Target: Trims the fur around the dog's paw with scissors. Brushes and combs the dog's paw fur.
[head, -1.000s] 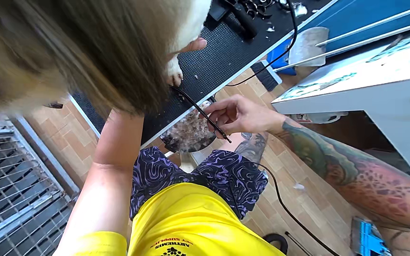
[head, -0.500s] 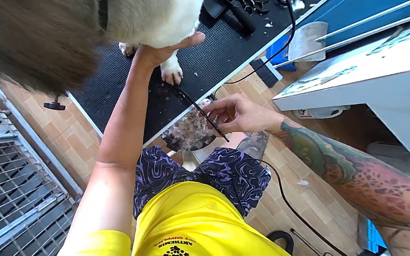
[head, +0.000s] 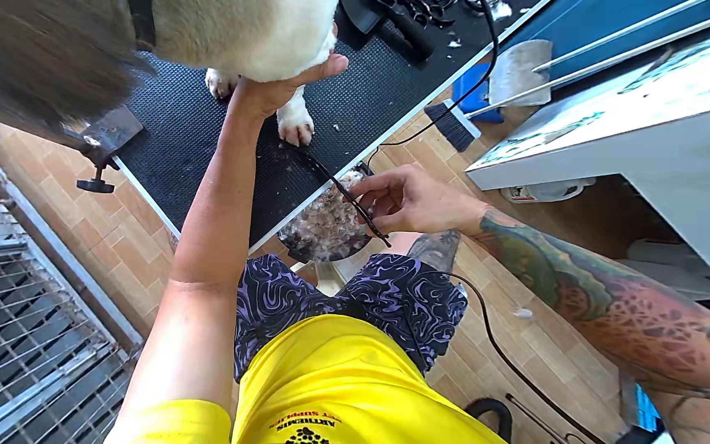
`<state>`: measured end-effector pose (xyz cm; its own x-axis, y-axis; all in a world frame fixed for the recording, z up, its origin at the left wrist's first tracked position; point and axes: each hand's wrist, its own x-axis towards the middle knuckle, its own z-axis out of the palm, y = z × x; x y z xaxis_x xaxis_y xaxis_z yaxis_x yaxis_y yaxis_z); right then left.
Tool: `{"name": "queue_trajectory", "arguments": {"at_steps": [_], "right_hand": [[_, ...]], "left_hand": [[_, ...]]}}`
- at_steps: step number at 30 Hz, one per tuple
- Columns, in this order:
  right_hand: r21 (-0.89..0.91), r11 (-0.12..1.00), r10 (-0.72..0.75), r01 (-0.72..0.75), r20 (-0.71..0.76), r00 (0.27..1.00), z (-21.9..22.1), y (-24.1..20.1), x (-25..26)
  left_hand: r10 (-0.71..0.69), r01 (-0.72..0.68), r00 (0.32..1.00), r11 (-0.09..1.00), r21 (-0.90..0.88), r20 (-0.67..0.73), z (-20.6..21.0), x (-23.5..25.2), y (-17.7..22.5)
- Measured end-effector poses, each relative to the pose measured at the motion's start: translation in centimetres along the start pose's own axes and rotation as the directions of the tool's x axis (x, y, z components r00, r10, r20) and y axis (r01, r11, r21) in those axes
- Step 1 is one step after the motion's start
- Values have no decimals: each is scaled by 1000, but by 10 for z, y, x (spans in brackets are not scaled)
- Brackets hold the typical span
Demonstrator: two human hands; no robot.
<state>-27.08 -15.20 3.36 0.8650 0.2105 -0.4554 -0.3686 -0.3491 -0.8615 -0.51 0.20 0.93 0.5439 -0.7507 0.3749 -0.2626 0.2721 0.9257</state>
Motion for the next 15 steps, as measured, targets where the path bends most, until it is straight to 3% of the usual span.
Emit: {"name": "queue_trajectory", "arguments": {"at_steps": [15], "right_hand": [[45,999,-23,23,-4,1000,4,-4,2]], "left_hand": [[31,-31,999,999,8,26,2,0,2]]}}
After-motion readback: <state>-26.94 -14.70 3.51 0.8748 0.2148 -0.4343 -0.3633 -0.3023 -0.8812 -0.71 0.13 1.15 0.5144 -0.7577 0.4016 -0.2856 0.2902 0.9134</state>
